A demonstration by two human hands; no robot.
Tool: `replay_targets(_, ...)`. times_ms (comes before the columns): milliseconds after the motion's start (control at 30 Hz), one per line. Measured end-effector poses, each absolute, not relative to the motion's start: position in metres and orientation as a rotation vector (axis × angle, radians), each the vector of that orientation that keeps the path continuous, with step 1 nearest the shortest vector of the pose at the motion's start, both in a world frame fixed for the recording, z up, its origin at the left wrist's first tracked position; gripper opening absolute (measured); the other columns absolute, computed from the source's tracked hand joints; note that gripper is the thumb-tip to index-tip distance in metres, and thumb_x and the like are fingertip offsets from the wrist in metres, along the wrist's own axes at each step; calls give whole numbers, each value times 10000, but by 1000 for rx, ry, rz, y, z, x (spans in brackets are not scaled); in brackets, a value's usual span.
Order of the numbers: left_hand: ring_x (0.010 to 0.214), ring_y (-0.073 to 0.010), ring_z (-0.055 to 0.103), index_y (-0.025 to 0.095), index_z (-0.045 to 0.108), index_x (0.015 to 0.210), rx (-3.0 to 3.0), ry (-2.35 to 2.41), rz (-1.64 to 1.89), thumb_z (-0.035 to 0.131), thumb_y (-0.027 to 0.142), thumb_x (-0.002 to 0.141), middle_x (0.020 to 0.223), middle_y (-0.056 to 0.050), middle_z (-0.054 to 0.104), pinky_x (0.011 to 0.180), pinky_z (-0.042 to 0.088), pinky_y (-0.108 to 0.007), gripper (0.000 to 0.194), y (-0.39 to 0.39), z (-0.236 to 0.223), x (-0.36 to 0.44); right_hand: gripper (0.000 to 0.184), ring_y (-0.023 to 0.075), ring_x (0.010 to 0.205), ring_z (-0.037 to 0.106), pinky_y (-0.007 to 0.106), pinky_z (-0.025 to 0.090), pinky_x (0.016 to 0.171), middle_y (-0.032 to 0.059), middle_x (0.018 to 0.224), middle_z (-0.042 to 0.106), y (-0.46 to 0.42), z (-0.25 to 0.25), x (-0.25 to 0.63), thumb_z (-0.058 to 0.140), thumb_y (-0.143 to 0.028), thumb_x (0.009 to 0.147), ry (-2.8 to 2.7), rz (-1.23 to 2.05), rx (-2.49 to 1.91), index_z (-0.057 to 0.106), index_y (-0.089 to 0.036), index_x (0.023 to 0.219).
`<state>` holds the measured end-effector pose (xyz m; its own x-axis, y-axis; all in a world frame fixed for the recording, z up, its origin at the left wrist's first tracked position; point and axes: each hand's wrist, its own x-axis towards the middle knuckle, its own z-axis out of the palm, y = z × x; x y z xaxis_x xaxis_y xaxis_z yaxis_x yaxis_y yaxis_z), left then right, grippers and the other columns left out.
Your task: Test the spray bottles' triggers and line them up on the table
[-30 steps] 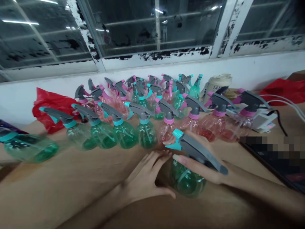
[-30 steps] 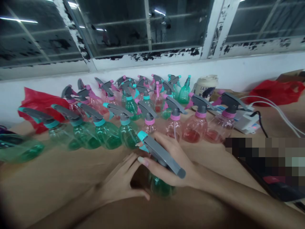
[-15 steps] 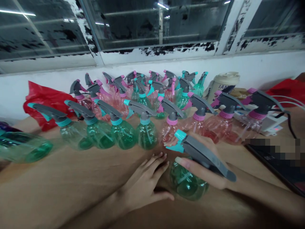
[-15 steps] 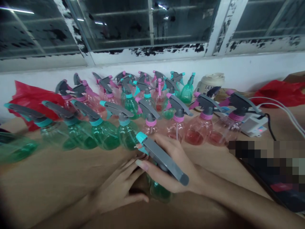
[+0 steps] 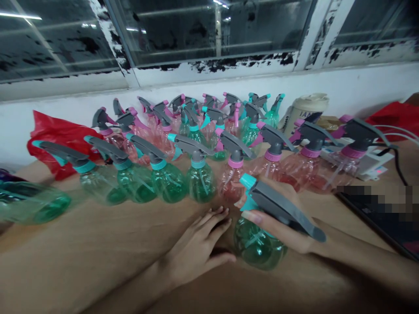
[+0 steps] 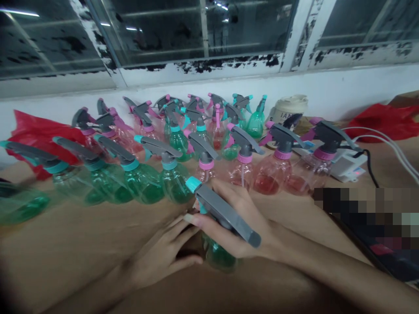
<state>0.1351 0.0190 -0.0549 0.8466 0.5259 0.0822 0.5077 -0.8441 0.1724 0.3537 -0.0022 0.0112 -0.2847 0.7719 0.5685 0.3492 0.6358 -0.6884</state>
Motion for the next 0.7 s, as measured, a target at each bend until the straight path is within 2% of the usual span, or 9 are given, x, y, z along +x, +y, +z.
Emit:
replay_targets(200, 1355, -290, 335, 121, 399, 1371, 2892, 809, 215, 481, 579, 891, 1447, -137, 407, 1084, 347, -458, 669, 19, -58, 135, 110, 151, 678, 591, 304, 466, 597, 5, 769, 589, -3, 10, 355, 591, -327, 834, -1887, 519, -873, 564, -221, 840)
replay_targets(467, 1348, -275, 352, 157, 391, 1375, 2895, 815, 295, 512, 464, 922, 1443, -119, 417, 1076, 366, -450, 560, 19, -60, 135, 231, 185, 743, 631, 320, 520, 646, 0, 845, 626, -1, 7, 352, 626, -302, 814, -1863, 486, -805, 546, -299, 1030)
replay_targets(700, 1344, -278, 360, 150, 403, 1368, 2909, 826, 275, 515, 440, 925, 1436, -113, 429, 1085, 359, -452, 542, 17, -57, 136, 212, 195, 790, 636, 335, 535, 695, 40, 893, 643, -2, 5, 353, 617, -318, 809, -1846, 612, -842, 597, -244, 1006)
